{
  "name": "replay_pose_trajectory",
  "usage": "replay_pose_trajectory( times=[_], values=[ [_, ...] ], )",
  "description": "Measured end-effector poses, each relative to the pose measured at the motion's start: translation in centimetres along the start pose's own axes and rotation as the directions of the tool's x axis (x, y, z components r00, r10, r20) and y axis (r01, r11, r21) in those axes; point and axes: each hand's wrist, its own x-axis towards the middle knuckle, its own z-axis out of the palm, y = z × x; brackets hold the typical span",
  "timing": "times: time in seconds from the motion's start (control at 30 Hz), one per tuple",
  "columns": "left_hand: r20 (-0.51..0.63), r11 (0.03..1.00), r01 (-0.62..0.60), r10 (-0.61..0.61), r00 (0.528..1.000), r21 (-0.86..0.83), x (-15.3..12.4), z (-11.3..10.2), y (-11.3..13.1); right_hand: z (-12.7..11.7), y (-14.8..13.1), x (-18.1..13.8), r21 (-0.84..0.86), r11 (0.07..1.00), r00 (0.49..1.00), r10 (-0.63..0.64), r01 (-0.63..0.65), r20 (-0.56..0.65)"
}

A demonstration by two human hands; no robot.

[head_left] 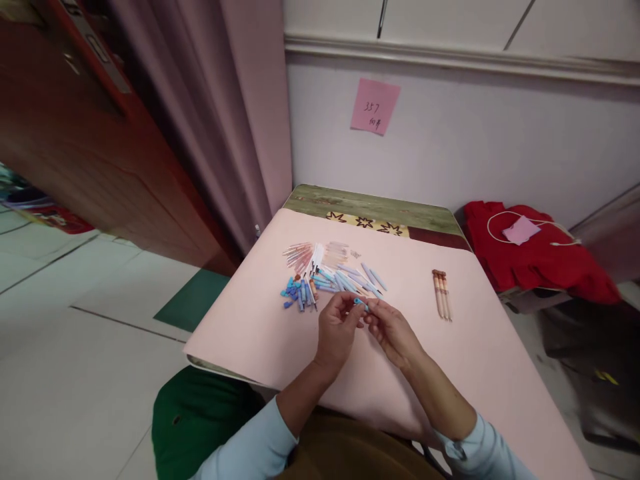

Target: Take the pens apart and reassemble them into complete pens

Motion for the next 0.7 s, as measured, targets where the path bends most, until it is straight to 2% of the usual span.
replay_pose_trajectory(
  times=[0.1,0.17,0.27,0.43,0.57,0.7],
  values=[
    [-0.034,0.997,-0.044,0.046,0.998,0.059,0.5,-0.5,-0.1,-0.1,0.5,1.3,0.057,0.995,0.994,0.077,-0.082,0.073],
    [-0.11,1.0,-0.015,0.014,0.994,-0.012,1.0,-0.9,-0.1,-0.3,0.8,2.1,0.042,0.994,0.985,0.095,-0.102,0.147],
    [-0.212,0.976,0.075,-0.118,0.97,-0.203,1.7,-1.6,-0.4,-0.7,0.9,3.0,-0.039,0.997,0.977,0.069,-0.063,0.201],
    [-0.288,0.833,0.148,-0.343,0.894,-0.534,2.3,-2.4,-0.9,-1.1,0.3,4.3,-0.227,0.973,0.989,-0.009,0.042,0.145],
    [-0.261,0.668,0.211,-0.533,0.805,-0.713,2.3,-2.3,-1.4,-1.3,-0.3,5.2,-0.272,0.951,0.985,-0.119,0.15,0.128],
    [-0.177,0.578,0.258,-0.589,0.788,-0.774,2.1,-2.0,-2.1,-0.4,-1.2,5.4,-0.342,0.914,0.962,-0.142,0.218,0.232]
  ],
)
